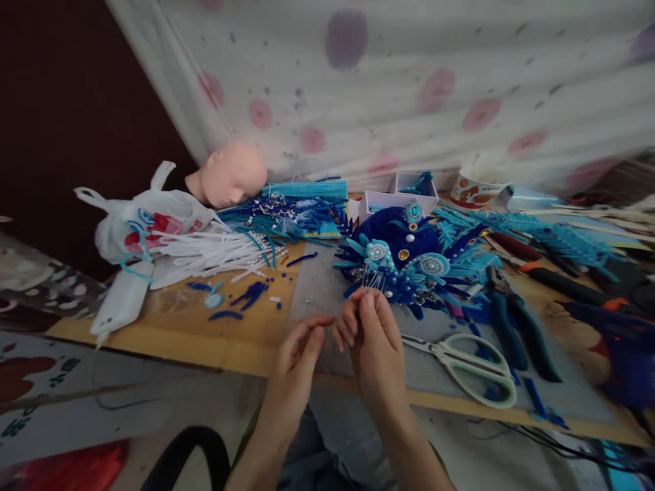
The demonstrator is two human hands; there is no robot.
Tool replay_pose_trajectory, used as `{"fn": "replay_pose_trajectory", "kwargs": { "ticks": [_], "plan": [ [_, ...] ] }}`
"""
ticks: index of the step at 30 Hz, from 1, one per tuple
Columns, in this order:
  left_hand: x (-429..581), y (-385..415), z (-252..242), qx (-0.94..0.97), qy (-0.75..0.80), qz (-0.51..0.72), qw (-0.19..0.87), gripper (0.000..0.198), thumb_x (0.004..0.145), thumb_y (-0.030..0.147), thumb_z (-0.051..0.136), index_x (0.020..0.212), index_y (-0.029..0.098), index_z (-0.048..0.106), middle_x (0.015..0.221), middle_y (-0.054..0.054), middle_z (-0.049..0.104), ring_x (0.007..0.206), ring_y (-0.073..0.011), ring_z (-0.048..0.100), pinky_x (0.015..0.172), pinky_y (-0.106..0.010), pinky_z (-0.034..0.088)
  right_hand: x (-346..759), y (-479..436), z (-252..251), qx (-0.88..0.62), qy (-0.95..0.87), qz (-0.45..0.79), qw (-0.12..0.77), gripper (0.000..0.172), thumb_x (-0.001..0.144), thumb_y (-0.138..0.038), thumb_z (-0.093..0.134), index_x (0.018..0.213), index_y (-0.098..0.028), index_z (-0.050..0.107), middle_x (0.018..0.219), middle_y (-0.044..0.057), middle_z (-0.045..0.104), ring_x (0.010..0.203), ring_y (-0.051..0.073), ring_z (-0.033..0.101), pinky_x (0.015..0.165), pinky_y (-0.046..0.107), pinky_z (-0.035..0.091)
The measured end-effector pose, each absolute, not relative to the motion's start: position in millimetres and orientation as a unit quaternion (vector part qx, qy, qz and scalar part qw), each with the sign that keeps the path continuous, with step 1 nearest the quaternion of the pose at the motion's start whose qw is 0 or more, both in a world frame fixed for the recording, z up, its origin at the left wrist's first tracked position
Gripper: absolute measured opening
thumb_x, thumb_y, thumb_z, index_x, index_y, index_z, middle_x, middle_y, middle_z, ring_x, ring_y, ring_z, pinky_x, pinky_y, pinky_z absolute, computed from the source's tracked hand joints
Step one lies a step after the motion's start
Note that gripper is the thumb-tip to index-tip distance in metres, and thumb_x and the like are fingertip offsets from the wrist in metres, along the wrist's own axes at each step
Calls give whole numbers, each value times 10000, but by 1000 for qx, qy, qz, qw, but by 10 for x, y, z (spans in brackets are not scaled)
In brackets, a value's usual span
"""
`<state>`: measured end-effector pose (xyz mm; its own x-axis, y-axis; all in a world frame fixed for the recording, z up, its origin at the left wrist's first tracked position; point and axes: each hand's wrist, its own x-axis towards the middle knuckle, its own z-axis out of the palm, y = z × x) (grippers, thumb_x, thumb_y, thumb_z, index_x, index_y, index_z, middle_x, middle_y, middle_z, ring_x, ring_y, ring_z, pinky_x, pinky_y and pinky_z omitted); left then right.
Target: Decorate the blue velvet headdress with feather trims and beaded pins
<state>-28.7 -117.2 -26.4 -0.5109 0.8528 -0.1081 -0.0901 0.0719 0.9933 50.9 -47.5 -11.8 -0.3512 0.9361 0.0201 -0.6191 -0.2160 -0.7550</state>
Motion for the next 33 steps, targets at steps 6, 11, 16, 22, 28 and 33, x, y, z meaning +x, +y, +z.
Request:
{"fn": "replay_pose_trajectory", "kwargs": {
  "ticks": [6, 11, 16, 22, 28, 33],
  "plan": [
    [-356, -1232, -92, 395, 728, 504, 246, 427, 936, 538, 411, 691, 226, 568, 721, -39, 646, 710, -200, 588, 698, -319, 447, 451, -406, -193, -302, -449, 669, 509, 317, 950, -553, 497, 887, -243, 514, 601, -89, 327, 498, 96, 290, 465, 225, 289],
    [-343, -1219, -49, 405, 697, 483, 341, 340, 915, 542, 442, 826, 238, 563, 728, -13, 597, 721, -196, 592, 677, -303, 463, 475, -408, -268, -377, -559, 571, 468, 335, 982, -546, 402, 859, -243, 477, 739, -34, 438, 642, 135, 422, 569, 261, 354],
    [-355, -1209, -71, 403, 641, 481, 441, 371, 937, 536, 411, 1042, 230, 592, 730, 4, 569, 685, -169, 550, 647, -278, 450, 510, -409, -211, -379, -624, 538, 420, 372, 990, -558, 356, 830, -241, 465, 743, -32, 461, 685, 146, 465, 634, 270, 380],
    [-384, -1164, -28, 448, 646, 480, 391, 300, 915, 473, 490, 904, 215, 643, 853, -21, 640, 802, -169, 577, 729, -269, 442, 524, -354, -213, -377, -644, 534, 398, 508, 973, -639, 281, 903, -219, 558, 884, 39, 619, 845, 194, 578, 759, 310, 435],
    [-675, -1197, 13, 377, 651, 564, 341, 349, 868, 540, 544, 814, 203, 614, 609, 49, 459, 523, -106, 392, 490, -228, 291, 579, -303, -183, -388, -679, 498, 376, 375, 967, -534, 391, 898, -209, 565, 773, 13, 578, 713, 176, 545, 654, 280, 419],
    [-1074, -1298, -108, 331, 751, 542, 182, 332, 845, 519, 542, 891, 200, 623, 576, 48, 487, 536, -140, 461, 528, -246, 332, 593, -302, -136, -375, -728, 460, 343, 264, 956, -432, 421, 900, -204, 541, 733, 3, 567, 650, 166, 517, 597, 267, 373]
  ]
}}
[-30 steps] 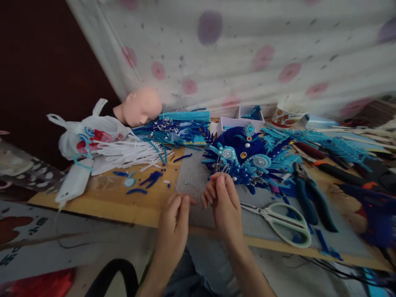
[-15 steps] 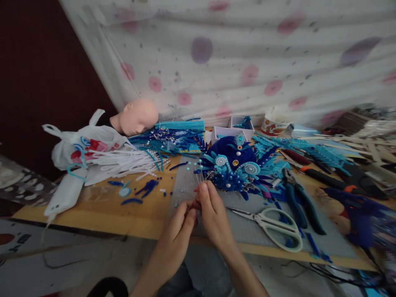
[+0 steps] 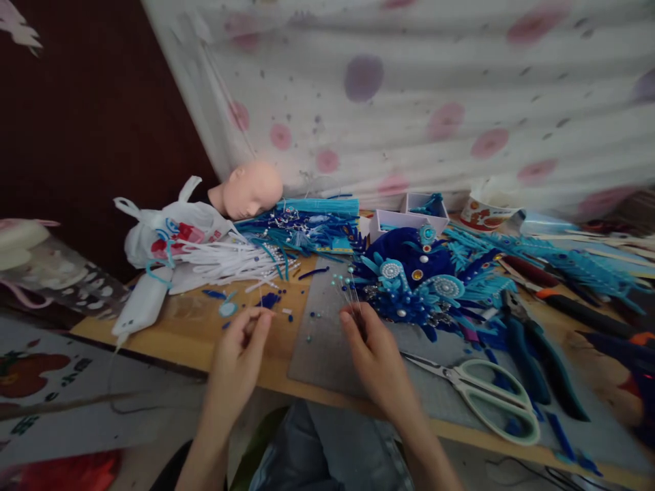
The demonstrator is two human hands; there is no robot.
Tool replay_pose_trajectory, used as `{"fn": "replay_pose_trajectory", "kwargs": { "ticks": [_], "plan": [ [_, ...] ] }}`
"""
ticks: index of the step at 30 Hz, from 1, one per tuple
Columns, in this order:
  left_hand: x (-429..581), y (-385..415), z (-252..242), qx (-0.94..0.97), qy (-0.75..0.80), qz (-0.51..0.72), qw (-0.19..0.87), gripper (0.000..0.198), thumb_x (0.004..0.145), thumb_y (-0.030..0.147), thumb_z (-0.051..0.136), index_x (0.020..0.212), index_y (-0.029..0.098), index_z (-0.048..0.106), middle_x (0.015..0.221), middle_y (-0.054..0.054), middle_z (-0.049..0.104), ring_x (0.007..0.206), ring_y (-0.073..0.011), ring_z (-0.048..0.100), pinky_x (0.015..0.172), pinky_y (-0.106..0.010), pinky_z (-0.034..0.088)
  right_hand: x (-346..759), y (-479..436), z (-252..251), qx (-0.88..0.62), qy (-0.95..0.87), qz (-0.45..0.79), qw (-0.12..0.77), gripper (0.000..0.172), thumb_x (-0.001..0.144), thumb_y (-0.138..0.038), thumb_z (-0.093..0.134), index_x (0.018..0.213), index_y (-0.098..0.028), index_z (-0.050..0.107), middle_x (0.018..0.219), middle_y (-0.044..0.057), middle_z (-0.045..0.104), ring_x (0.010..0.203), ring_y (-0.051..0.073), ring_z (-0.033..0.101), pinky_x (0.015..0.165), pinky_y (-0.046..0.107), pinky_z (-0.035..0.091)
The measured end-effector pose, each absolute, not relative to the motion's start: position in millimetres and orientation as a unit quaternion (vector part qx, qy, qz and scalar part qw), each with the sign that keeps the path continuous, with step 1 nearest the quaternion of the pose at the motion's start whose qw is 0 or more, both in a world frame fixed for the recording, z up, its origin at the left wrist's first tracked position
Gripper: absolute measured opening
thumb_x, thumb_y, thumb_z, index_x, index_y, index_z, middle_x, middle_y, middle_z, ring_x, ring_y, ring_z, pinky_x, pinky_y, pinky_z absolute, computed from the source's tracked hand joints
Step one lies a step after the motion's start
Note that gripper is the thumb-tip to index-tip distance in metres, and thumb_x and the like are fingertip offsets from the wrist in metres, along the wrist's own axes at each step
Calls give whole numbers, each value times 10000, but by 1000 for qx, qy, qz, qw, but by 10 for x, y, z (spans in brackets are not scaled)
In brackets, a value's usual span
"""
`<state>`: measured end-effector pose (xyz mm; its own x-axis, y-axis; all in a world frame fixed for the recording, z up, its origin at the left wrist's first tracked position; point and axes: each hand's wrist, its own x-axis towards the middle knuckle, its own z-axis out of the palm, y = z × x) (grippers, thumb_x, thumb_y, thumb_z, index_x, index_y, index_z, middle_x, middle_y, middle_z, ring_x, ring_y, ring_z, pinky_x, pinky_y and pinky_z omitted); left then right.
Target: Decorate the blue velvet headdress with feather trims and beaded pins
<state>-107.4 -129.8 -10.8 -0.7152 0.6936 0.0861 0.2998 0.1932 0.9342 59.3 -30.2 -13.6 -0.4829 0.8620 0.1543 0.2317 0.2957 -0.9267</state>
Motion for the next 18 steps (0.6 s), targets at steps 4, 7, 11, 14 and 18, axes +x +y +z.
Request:
{"fn": "replay_pose_trajectory", "kwargs": {
  "ticks": [4, 7, 11, 14, 18],
  "plan": [
    [-1130, -1273, -259, 370, 866, 315, 120, 202, 862, 340, 496, 911, 200, 634, 620, -12, 629, 636, -217, 616, 592, -289, 362, 566, -335, -153, -372, -726, 461, 349, 258, 952, -425, 430, 854, -211, 533, 758, 23, 603, 668, 172, 544, 612, 270, 383],
    [-1064, -1239, -296, 355, 905, 216, 86, 190, 892, 281, 479, 957, 193, 635, 727, -63, 707, 733, -259, 672, 603, -305, 342, 560, -357, -149, -371, -724, 458, 358, 243, 936, -413, 454, 838, -209, 543, 719, 14, 587, 618, 159, 522, 578, 265, 368],
    [-1024, -1230, -270, 338, 920, 187, 68, 271, 902, 315, 515, 1125, 182, 591, 744, -52, 725, 742, -269, 690, 605, -316, 352, 578, -368, -97, -370, -716, 459, 374, 206, 907, -389, 495, 847, -204, 564, 618, -35, 488, 517, 127, 417, 499, 253, 298],
    [-1031, -1244, -276, 340, 921, 173, 75, 380, 910, 352, 522, 1240, 166, 541, 757, -42, 723, 767, -275, 695, 627, -326, 385, 583, -367, -45, -371, -704, 463, 390, 190, 896, -383, 515, 881, -203, 574, 583, -63, 404, 492, 118, 359, 472, 253, 262],
    [-1047, -1274, -335, 370, 911, 178, 35, 399, 901, 404, 543, 1215, 161, 589, 1020, -114, 719, 935, -298, 685, 744, -358, 467, 551, -352, -1, -365, -685, 469, 421, 171, 897, -372, 525, 876, -212, 580, 609, -57, 396, 529, 124, 374, 489, 254, 280]
  ]
}}
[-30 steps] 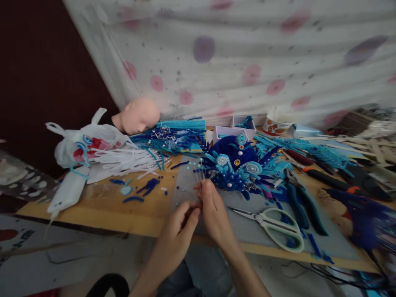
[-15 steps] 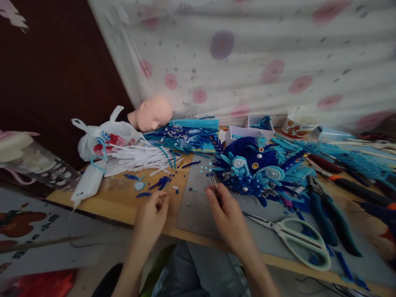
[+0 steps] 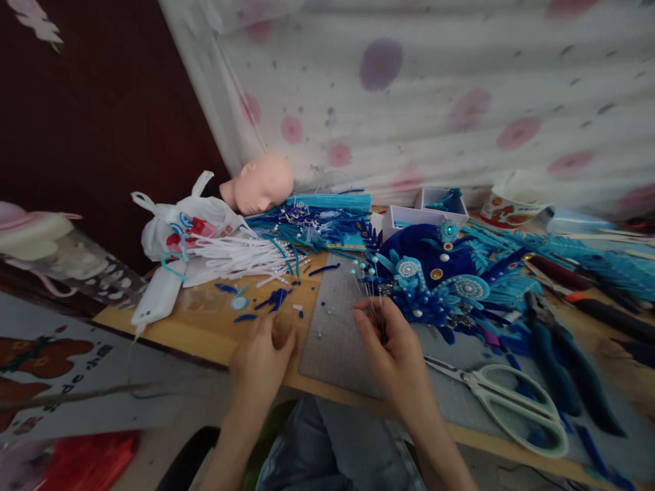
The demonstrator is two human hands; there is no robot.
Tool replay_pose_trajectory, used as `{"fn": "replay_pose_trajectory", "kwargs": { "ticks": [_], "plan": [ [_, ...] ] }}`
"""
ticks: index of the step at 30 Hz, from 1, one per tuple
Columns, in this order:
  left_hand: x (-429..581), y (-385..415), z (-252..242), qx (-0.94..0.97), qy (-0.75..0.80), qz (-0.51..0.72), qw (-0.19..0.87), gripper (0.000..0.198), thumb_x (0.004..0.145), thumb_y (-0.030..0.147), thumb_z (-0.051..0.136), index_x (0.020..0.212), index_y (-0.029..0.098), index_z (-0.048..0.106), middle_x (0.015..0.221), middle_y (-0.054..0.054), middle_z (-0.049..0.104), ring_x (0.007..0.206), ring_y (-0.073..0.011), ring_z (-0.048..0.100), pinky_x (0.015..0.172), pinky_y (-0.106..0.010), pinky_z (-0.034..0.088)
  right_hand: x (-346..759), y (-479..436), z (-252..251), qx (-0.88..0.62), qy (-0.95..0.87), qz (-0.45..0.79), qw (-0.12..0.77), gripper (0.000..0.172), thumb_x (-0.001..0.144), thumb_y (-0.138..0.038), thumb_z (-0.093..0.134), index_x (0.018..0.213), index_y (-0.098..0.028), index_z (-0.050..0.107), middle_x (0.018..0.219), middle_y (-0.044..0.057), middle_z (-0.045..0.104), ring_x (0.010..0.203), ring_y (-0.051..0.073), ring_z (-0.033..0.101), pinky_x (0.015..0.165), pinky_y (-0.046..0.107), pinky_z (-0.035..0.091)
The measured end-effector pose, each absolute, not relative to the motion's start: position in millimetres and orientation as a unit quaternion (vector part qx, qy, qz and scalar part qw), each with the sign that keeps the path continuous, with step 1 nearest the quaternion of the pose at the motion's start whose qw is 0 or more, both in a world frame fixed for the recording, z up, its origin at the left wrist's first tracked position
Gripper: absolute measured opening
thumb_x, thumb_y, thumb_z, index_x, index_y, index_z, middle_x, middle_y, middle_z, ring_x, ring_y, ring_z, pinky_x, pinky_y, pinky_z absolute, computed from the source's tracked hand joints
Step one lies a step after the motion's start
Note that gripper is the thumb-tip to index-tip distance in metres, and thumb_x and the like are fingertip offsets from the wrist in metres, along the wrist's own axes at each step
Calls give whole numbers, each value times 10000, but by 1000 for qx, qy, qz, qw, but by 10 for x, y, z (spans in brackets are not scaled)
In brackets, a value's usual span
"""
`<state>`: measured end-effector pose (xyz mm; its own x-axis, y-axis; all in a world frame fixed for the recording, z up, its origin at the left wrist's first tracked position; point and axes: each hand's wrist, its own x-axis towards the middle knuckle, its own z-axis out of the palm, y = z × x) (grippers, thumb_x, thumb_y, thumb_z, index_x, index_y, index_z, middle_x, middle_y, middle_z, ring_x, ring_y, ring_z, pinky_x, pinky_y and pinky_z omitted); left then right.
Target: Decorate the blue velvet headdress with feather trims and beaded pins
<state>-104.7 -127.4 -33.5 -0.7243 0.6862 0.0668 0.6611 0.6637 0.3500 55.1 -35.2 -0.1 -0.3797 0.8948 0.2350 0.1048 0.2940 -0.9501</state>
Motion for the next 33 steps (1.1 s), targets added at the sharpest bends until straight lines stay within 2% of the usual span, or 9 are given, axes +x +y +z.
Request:
{"fn": "replay_pose_trajectory", "kwargs": {
  "ticks": [4, 7, 9, 11, 13, 18, 21, 28, 33],
  "plan": [
    [-1044, -1300, -286, 359, 900, 245, -24, 464, 890, 404, 534, 1260, 130, 597, 1260, -192, 613, 1044, -349, 644, 810, -420, 491, 494, -313, 23, -354, -618, 534, 456, 241, 919, -456, 523, 898, -223, 582, 651, -40, 442, 540, 120, 374, 489, 255, 284],
    [-922, -1287, -158, 359, 858, 367, -27, 378, 886, 443, 506, 1011, 145, 703, 1008, -153, 677, 916, -313, 657, 782, -407, 486, 454, -277, 62, -330, -545, 620, 458, 319, 919, -545, 516, 905, -232, 573, 585, -77, 322, 459, 99, 250, 425, 246, 189],
    [-761, -1240, -85, 383, 803, 446, 96, 405, 893, 509, 479, 804, 183, 702, 790, -89, 677, 770, -256, 651, 726, -367, 483, 434, -257, 98, -299, -502, 666, 464, 353, 900, -579, 534, 876, -229, 573, 569, -90, 258, 442, 88, 181, 406, 239, 144],
    [-578, -1160, -50, 394, 725, 490, 281, 419, 893, 536, 478, 786, 196, 700, 728, -56, 681, 706, -220, 638, 675, -329, 478, 422, -241, 132, -271, -471, 695, 471, 364, 876, -588, 559, 847, -226, 574, 567, -94, 235, 443, 84, 148, 399, 234, 129],
    [-428, -1071, -49, 385, 672, 526, 351, 372, 886, 506, 511, 812, 193, 698, 738, -44, 687, 674, -195, 615, 636, -303, 457, 420, -227, 153, -262, -455, 706, 475, 366, 864, -592, 567, 841, -227, 572, 575, -90, 247, 451, 85, 146, 401, 232, 137],
    [-307, -980, -75, 401, 677, 576, 219, 256, 917, 393, 503, 799, 207, 634, 786, -29, 645, 764, -188, 589, 685, -295, 417, 411, -205, 96, -286, -477, 672, 490, 376, 871, -614, 532, 854, -239, 553, 600, -82, 264, 473, 102, 193, 426, 240, 201],
    [-307, -1005, -82, 426, 666, 566, 232, 317, 952, 408, 435, 750, 216, 585, 757, -22, 622, 767, -188, 587, 700, -299, 416, 375, -209, 22, -285, -481, 668, 490, 363, 862, -606, 554, 824, -245, 529, 575, -90, 261, 470, 108, 246, 434, 240, 255],
    [-416, -991, -94, 385, 669, 601, 208, 341, 973, 442, 391, 779, 222, 564, 745, -16, 613, 714, -175, 580, 694, -298, 439, 372, -220, -37, -270, -485, 696, 455, 338, 824, -556, 643, 791, -223, 595, 754, -1, 573, 674, 151, 558, 611, 281, 487],
    [-599, -968, -17, 367, 667, 625, 175, 301, 950, 443, 428, 822, 218, 582, 802, -32, 670, 689, -178, 617, 656, -294, 488, 402, -196, -45, -284, -502, 706, 410, 408, 766, -625, 664, 809, -221, 619, 853, 52, 634, 736, 187, 617, 544, 282, 512]
  ]
}}
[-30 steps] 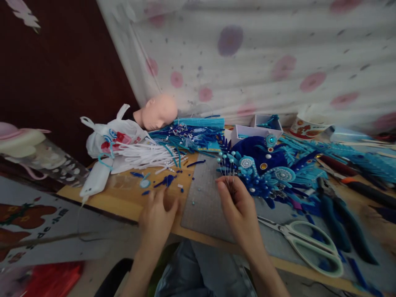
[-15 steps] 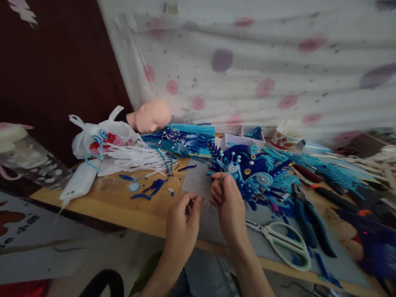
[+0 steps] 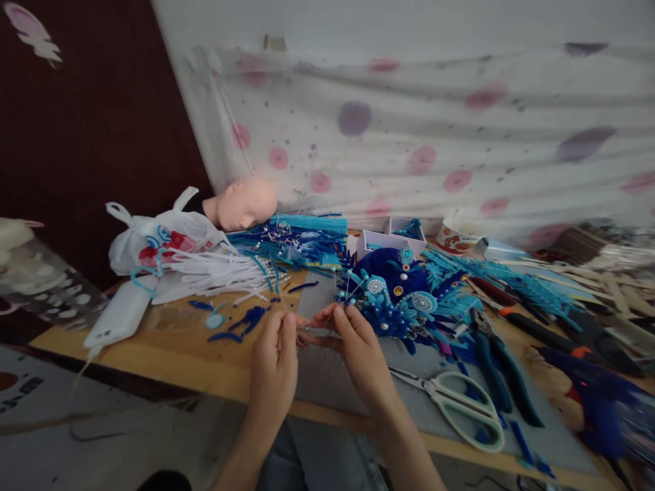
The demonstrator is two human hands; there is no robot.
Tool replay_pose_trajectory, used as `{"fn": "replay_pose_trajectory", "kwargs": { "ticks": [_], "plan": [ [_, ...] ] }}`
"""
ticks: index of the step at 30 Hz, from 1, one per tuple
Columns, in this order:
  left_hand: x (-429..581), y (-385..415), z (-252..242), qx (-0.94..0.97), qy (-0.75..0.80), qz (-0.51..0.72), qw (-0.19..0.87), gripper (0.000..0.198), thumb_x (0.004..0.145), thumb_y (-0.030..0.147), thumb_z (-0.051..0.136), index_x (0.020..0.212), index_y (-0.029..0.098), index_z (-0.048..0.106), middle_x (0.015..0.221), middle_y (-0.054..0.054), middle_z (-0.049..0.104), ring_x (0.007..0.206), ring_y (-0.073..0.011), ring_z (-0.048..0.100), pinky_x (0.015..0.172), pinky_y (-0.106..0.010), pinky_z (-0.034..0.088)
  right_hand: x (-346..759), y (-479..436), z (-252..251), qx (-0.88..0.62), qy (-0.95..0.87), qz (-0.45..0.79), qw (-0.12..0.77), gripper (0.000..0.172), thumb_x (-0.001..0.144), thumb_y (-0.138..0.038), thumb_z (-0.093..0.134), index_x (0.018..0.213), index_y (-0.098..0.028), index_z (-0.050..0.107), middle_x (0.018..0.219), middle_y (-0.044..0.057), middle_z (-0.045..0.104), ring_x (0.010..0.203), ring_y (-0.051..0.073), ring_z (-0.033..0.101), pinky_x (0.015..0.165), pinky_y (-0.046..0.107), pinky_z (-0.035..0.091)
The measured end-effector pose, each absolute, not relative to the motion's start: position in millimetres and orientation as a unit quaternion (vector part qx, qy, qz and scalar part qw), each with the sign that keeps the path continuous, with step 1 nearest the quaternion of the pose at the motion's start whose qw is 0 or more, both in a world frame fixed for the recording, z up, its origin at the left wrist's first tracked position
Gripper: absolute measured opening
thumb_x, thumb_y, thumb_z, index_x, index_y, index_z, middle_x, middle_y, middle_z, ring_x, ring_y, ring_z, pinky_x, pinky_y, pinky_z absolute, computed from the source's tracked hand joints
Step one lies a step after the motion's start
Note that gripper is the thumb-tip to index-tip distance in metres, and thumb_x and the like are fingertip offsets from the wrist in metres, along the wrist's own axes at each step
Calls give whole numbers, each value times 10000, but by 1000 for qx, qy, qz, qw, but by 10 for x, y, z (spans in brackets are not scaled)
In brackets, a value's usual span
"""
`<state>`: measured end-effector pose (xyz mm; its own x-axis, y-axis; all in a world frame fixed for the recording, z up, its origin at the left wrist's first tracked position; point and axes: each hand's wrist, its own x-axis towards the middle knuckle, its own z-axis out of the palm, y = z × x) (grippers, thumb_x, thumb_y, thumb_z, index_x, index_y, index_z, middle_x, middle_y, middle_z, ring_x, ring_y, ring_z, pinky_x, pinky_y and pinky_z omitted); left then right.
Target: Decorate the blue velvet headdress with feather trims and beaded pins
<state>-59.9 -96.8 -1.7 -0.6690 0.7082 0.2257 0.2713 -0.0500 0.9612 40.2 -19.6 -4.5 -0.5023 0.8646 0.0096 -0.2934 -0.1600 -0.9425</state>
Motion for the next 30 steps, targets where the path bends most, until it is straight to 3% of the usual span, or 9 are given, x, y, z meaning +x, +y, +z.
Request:
{"fn": "replay_pose_trajectory", "kwargs": {
  "ticks": [4, 7, 11, 18, 24, 27, 30],
  "plan": [
    [-682, -962, 7, 346, 659, 639, 194, 305, 917, 478, 479, 809, 213, 584, 841, -44, 710, 644, -170, 646, 610, -281, 516, 364, -200, -75, -305, -539, 687, 381, 468, 763, -671, 629, 830, -210, 582, 830, 30, 622, 579, 132, 562, 427, 226, 425],
    [-701, -928, -30, 319, 641, 663, 221, 338, 905, 526, 492, 824, 207, 570, 913, -63, 731, 600, -162, 653, 550, -275, 516, 314, -211, -113, -295, -561, 674, 380, 442, 820, -654, 573, 825, -212, 561, 689, -19, 571, 474, 102, 458, 399, 216, 343],
    [-748, -862, -81, 284, 614, 689, 261, 381, 873, 587, 534, 887, 207, 545, 927, -67, 746, 512, -151, 639, 439, -251, 471, 304, -222, -163, -312, -602, 608, 413, 334, 882, -560, 551, 829, -231, 572, 601, -44, 480, 507, 130, 421, 442, 238, 331],
    [-923, -903, -9, 242, 534, 744, 319, 370, 778, 485, 719, 951, 160, 686, 949, -76, 761, 631, -125, 674, 608, -233, 538, 461, -228, -135, -309, -686, 562, 344, 264, 940, -479, 458, 829, -241, 485, 642, -58, 398, 542, 134, 359, 497, 252, 316],
    [-1040, -1140, 115, 368, 582, 565, 455, 349, 787, 396, 716, 1056, 178, 760, 848, -73, 772, 670, -132, 663, 660, -245, 536, 605, -164, 66, -260, -724, 564, 301, 173, 876, -371, 559, 917, -207, 523, 660, -65, 399, 594, 123, 396, 550, 241, 333],
    [-1075, -1243, 212, 434, 617, 467, 462, 326, 803, 352, 658, 1054, 174, 766, 745, -48, 740, 615, -125, 623, 623, -244, 505, 708, -145, 140, -280, -760, 518, 276, 208, 907, -349, 484, 994, -179, 567, 707, -30, 485, 631, 135, 446, 591, 253, 362],
    [-1098, -1318, 291, 453, 636, 416, 466, 344, 810, 365, 612, 1061, 184, 763, 669, -13, 672, 557, -111, 577, 568, -233, 459, 802, -138, 147, -315, -772, 457, 308, 246, 943, -366, 424, 987, -180, 579, 843, 29, 578, 762, 164, 527, 705, 274, 410]
  ]
}}
